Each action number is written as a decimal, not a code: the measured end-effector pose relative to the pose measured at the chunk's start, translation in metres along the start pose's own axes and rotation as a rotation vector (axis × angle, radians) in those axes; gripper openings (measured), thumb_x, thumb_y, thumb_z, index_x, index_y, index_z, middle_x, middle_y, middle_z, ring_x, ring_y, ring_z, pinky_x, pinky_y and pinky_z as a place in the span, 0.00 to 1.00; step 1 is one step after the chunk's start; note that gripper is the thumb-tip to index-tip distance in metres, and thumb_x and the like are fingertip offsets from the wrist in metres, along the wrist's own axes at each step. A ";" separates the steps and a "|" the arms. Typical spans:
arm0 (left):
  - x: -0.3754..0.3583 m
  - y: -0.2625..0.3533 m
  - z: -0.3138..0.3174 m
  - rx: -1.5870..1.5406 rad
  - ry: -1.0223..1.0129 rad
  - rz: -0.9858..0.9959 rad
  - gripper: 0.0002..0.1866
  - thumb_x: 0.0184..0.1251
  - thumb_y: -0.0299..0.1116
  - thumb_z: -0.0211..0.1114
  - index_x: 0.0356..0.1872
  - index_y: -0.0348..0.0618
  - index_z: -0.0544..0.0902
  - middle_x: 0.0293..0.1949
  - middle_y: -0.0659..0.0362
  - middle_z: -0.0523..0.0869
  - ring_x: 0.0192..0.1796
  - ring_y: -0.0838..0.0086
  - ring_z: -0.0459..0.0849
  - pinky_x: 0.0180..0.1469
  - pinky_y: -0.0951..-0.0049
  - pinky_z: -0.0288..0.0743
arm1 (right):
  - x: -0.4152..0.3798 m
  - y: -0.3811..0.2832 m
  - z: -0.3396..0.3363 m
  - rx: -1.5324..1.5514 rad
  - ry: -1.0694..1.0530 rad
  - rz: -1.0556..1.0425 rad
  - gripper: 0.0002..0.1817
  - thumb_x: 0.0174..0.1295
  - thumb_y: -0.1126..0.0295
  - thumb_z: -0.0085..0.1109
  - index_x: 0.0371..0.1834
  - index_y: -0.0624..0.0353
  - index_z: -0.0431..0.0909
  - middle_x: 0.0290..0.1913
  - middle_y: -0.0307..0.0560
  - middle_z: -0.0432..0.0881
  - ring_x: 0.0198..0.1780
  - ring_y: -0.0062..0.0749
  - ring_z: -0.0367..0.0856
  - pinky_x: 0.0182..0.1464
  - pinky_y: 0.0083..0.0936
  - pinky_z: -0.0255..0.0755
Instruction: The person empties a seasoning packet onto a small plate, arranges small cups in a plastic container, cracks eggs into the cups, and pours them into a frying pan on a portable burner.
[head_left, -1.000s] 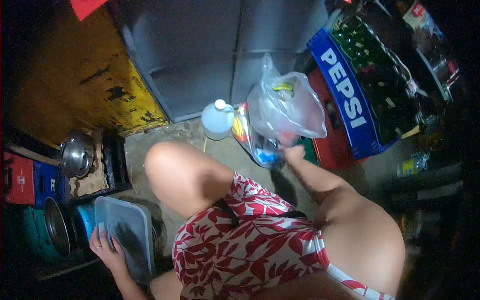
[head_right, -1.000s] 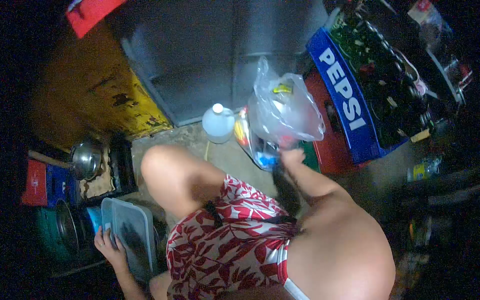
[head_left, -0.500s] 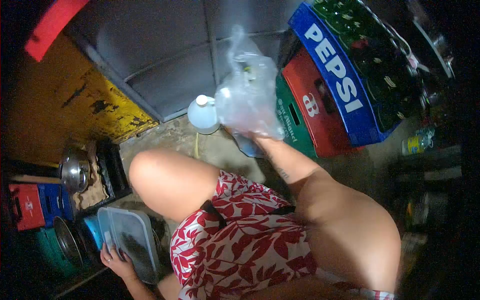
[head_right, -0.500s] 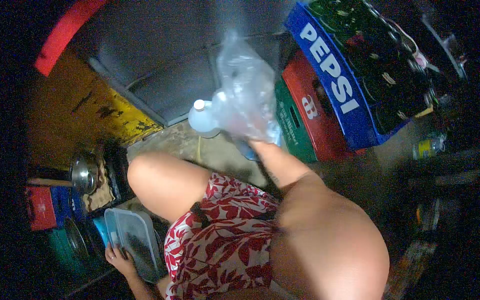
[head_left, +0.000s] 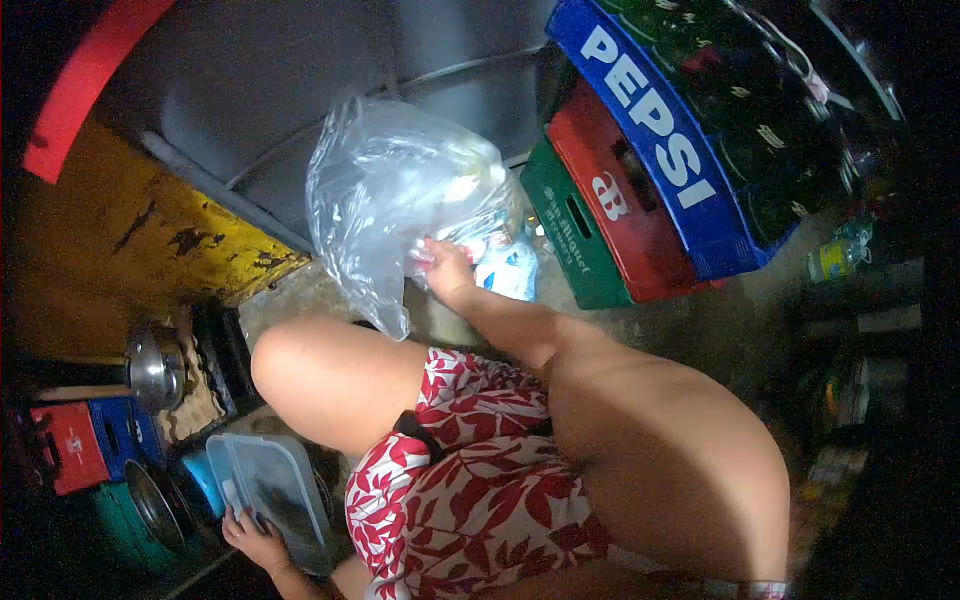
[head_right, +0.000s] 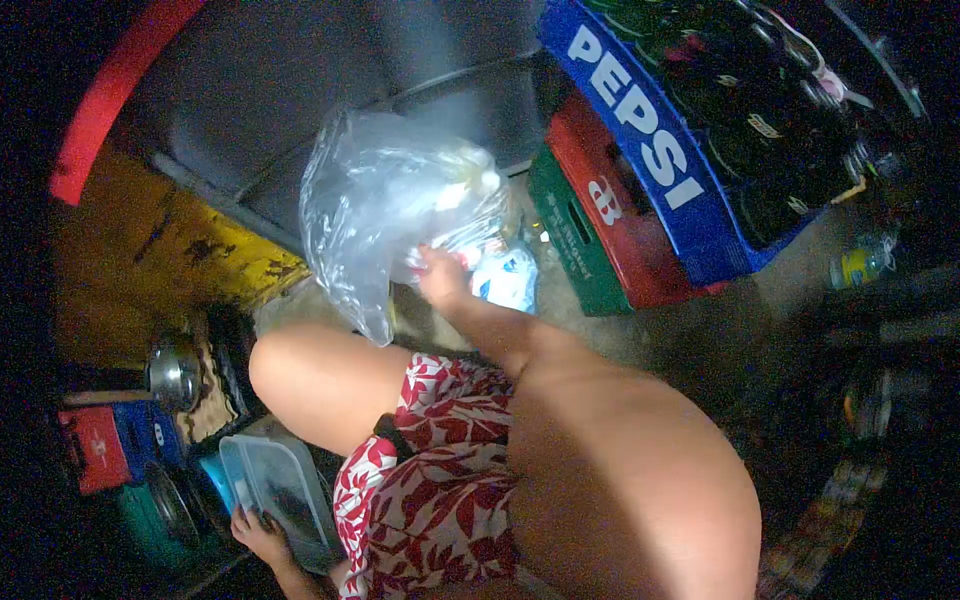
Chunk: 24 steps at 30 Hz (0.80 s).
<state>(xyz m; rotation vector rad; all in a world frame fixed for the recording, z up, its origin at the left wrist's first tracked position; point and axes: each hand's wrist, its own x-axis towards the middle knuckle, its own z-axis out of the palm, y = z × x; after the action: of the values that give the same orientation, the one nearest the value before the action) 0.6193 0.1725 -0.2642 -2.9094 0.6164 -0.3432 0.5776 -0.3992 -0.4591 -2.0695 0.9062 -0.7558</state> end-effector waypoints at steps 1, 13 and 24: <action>-0.004 -0.009 0.010 -0.003 0.009 0.008 0.14 0.54 0.25 0.64 0.44 0.36 0.78 0.64 0.47 0.71 0.65 0.44 0.64 0.65 0.47 0.62 | -0.001 0.001 0.003 -0.024 -0.053 0.046 0.24 0.50 0.82 0.54 0.54 0.59 0.80 0.45 0.60 0.83 0.49 0.54 0.80 0.54 0.39 0.73; -0.011 -0.014 0.006 -0.023 0.031 -0.045 0.19 0.51 0.22 0.66 0.47 0.36 0.77 0.64 0.48 0.71 0.64 0.47 0.65 0.64 0.48 0.64 | -0.001 0.005 -0.015 -0.061 -0.097 0.091 0.24 0.52 0.74 0.58 0.56 0.58 0.79 0.50 0.60 0.82 0.53 0.53 0.79 0.58 0.40 0.72; -0.015 -0.028 0.017 -0.040 0.085 -0.026 0.17 0.53 0.24 0.65 0.46 0.38 0.78 0.63 0.47 0.73 0.62 0.46 0.68 0.63 0.48 0.64 | 0.043 0.047 -0.148 -0.491 -0.078 -0.023 0.18 0.57 0.67 0.58 0.50 0.59 0.81 0.49 0.58 0.83 0.51 0.52 0.81 0.56 0.41 0.74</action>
<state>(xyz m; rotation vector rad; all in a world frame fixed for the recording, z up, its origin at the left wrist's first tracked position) 0.6204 0.2055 -0.2778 -2.9565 0.6049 -0.4658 0.4772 -0.5135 -0.4065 -2.5171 1.1079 -0.4906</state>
